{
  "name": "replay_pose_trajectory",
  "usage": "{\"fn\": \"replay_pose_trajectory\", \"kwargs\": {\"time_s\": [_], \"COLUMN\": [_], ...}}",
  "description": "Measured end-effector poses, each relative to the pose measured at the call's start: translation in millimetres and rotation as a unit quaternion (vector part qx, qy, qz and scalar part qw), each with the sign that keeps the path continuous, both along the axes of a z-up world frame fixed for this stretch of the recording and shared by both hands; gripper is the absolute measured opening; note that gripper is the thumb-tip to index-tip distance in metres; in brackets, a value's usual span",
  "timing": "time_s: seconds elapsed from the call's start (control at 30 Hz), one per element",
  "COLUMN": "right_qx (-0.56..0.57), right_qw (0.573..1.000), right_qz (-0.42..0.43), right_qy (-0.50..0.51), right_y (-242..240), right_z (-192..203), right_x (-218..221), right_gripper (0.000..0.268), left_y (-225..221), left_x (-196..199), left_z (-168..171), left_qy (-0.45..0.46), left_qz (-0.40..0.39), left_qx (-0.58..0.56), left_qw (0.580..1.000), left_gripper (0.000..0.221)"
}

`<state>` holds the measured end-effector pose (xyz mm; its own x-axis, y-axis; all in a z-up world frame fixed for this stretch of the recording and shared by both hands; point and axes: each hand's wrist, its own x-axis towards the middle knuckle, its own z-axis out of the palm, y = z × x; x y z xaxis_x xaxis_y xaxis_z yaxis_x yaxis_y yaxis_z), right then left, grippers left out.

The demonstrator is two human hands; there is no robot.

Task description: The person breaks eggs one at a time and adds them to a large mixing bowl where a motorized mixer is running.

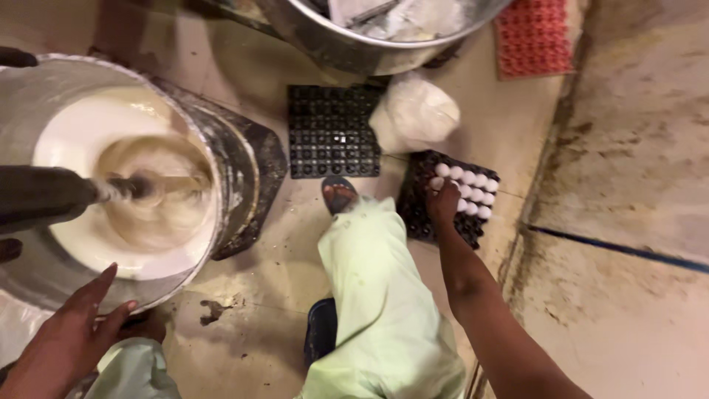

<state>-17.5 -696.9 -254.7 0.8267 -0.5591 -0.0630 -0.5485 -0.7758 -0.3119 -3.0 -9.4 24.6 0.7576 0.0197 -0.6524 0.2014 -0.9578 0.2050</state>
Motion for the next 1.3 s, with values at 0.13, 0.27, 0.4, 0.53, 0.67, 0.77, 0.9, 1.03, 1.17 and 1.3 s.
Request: {"fn": "replay_pose_trajectory", "kwargs": {"time_s": [0.13,0.27,0.4,0.53,0.67,0.77,0.9,1.03,1.17,1.3], "right_qx": [-0.005,-0.018,-0.03,-0.023,-0.003,0.01,0.277,0.591,0.725,0.738], "right_qw": [0.992,0.98,0.98,0.982,0.984,0.985,0.951,0.774,0.627,0.611], "right_qz": [-0.118,-0.187,-0.191,-0.183,-0.179,-0.173,-0.137,-0.113,0.081,0.224], "right_qy": [0.046,0.062,0.054,0.037,0.012,0.026,-0.013,-0.199,-0.275,-0.179], "right_y": [5,0,-10,-6,-7,-11,-9,-27,19,115], "right_z": [-14,-25,-26,-19,-5,1,16,84,213,358], "right_x": [27,46,49,54,48,43,34,82,150,196], "right_gripper": [0.076,0.078,0.081,0.084,0.091,0.074,0.051,0.043,0.032,0.031], "left_y": [-19,-28,-34,-41,-47,-47,-46,-67,-74,-73], "left_x": [3,6,11,19,19,21,20,26,21,22], "left_z": [16,26,27,35,45,47,52,66,85,78], "left_qy": [0.019,-0.072,-0.092,-0.069,-0.07,-0.084,-0.066,-0.12,-0.109,-0.175], "left_qz": [0.03,0.004,-0.014,-0.001,0.008,-0.019,-0.03,-0.106,-0.096,-0.113], "left_qx": [0.034,-0.05,-0.047,-0.025,-0.036,-0.029,-0.013,-0.017,0.014,-0.052], "left_qw": [0.999,0.996,0.995,0.997,0.997,0.996,0.997,0.987,0.989,0.977], "left_gripper": [0.073,0.069,0.068,0.067,0.067,0.068,0.068,0.07,0.066,0.067]}}
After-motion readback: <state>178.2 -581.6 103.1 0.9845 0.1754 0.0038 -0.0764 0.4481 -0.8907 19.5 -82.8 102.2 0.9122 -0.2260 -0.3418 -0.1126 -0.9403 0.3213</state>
